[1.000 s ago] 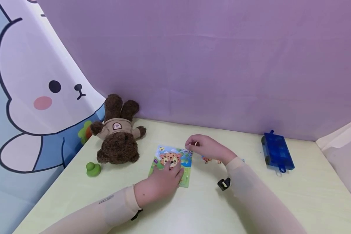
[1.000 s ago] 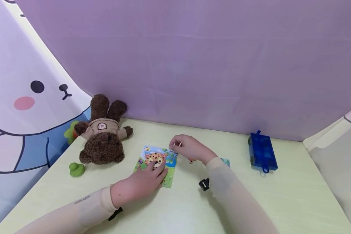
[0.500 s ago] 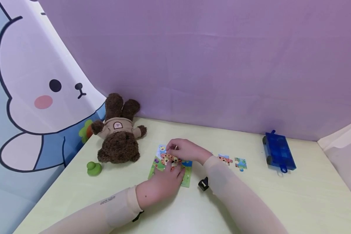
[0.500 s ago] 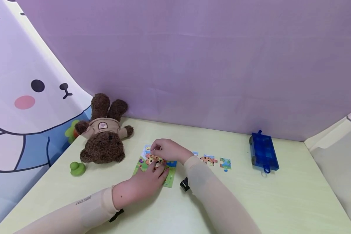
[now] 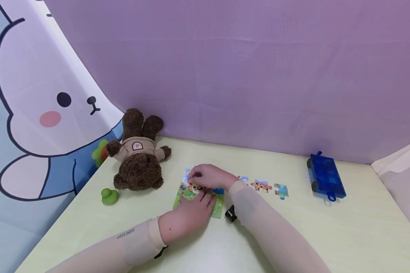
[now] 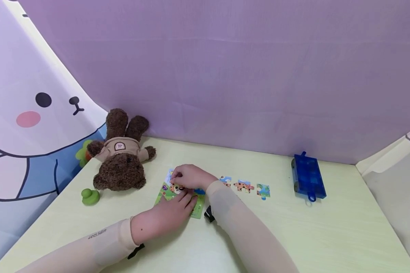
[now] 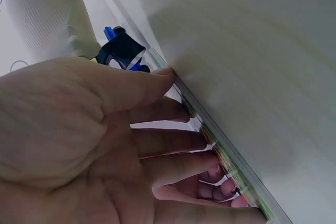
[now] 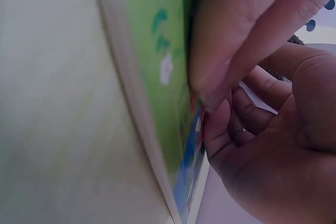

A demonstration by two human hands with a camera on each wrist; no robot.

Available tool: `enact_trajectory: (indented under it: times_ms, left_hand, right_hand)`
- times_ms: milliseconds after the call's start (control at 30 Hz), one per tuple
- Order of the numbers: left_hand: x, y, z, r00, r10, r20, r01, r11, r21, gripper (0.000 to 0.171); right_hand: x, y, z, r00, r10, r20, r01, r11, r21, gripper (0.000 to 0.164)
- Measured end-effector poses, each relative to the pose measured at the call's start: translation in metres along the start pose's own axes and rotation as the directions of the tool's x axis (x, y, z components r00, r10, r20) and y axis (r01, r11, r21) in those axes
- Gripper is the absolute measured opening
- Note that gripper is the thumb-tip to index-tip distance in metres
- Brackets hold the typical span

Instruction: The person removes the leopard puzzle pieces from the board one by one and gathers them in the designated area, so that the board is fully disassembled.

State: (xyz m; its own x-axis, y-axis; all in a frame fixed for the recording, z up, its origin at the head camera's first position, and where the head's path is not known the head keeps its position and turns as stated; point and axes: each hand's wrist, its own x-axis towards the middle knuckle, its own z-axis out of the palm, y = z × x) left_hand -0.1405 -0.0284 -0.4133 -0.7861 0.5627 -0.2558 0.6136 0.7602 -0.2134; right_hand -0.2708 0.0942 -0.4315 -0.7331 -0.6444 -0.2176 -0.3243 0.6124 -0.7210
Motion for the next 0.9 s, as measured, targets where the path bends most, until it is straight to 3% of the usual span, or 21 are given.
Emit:
enact_trajectory:
  times_ms: [333, 900]
  left_hand:
    - [-0.0001, -0.0004, -0.0001, 1.0, 0.0, -0.003, 0.0, 1.0, -0.022, 0.055]
    - [-0.0013, -0.0006, 0.0013, 0.999, 0.017, -0.036, -0.016, 1.0, 0.023, 0.053]
  right_hand:
    - [0.0007, -0.0046, 0.0023, 0.999, 0.031, 0.027, -0.033, 0.998, 0.053, 0.008]
    - [-0.0004, -0.0079, 0.0038, 0.999, 0.014, 0.042, -0.016, 0.997, 0.069, 0.015]
